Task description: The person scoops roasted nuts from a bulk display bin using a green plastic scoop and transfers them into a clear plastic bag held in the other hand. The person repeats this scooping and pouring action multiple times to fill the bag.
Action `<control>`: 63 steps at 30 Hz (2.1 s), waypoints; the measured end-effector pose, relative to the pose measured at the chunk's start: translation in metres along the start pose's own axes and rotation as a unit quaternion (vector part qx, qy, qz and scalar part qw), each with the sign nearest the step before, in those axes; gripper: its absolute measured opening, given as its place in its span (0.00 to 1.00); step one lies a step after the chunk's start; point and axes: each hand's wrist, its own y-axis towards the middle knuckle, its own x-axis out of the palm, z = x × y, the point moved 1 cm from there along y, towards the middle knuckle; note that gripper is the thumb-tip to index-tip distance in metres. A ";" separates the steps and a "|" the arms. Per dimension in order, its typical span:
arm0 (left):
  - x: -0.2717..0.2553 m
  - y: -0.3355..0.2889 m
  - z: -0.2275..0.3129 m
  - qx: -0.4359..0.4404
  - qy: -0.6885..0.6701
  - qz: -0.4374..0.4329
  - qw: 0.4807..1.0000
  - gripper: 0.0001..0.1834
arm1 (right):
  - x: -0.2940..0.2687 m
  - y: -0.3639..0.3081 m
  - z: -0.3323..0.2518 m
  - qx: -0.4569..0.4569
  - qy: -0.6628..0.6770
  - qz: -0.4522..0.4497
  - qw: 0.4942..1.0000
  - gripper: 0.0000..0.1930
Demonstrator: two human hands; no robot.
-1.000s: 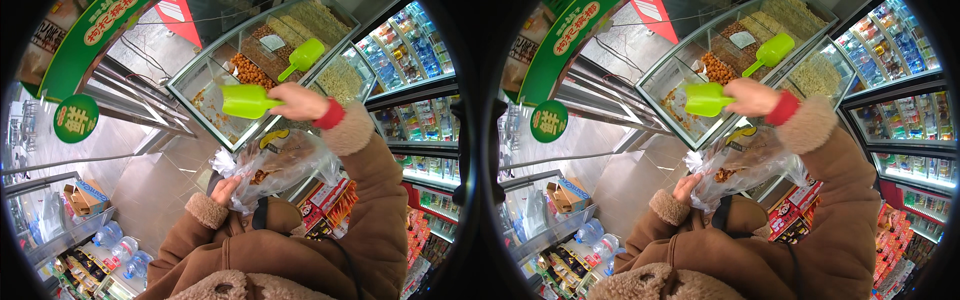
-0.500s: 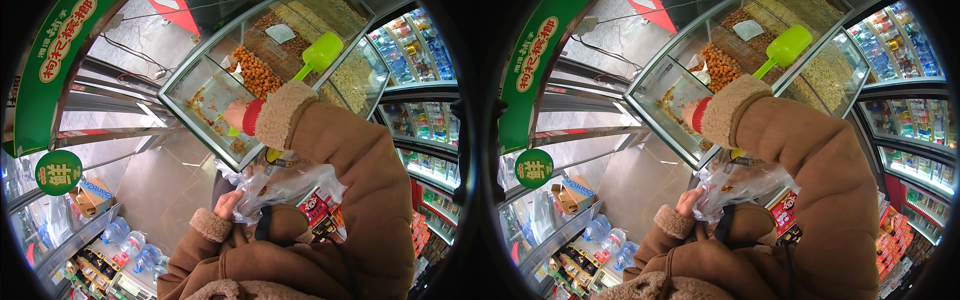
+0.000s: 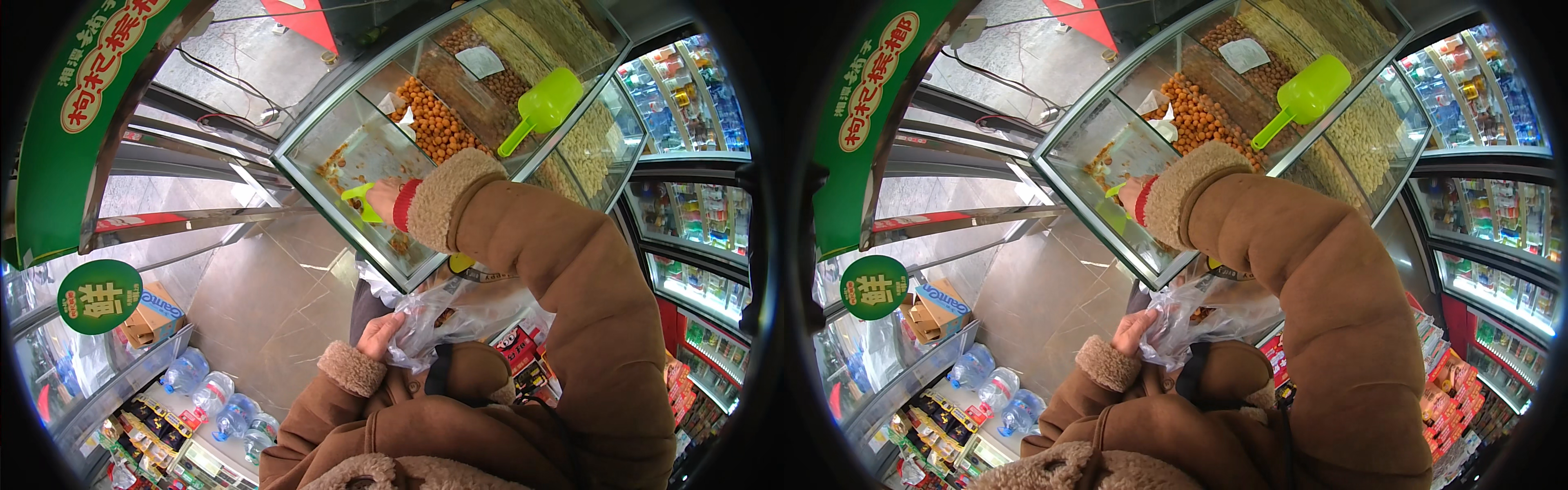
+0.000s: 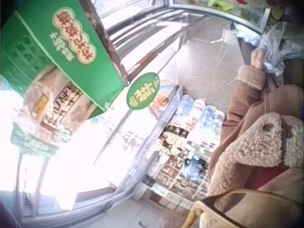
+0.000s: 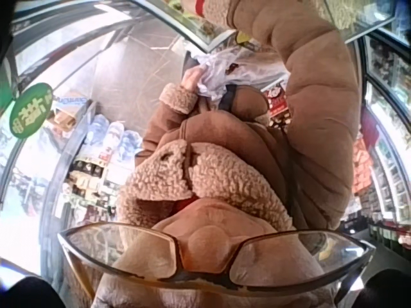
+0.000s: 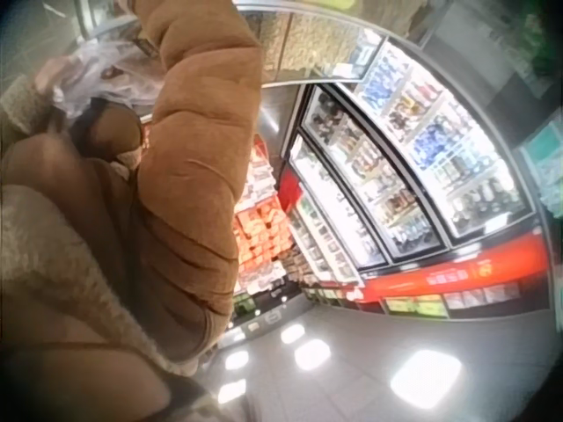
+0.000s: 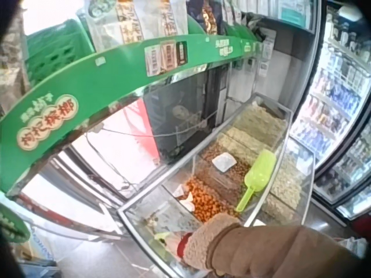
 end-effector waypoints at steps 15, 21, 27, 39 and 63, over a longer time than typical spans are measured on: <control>-0.001 -0.002 -0.001 0.008 -0.014 0.003 1.000 0.22 | 0.047 0.034 0.032 0.156 0.166 0.072 0.971 0.11; -0.003 -0.002 0.000 0.021 -0.010 0.010 1.000 0.21 | 0.052 0.063 0.023 0.067 -0.034 -0.020 0.997 0.12; -0.007 -0.003 0.000 0.027 -0.023 0.022 0.999 0.20 | 0.050 0.083 0.015 0.154 0.165 -0.045 0.973 0.09; -0.019 0.004 -0.008 0.039 0.004 0.000 0.999 0.22 | 0.061 0.082 0.025 0.276 0.278 -0.016 0.920 0.23; 0.007 -0.008 -0.005 0.135 0.071 0.057 0.987 0.22 | 0.001 -0.056 0.014 0.146 0.573 0.134 0.795 0.23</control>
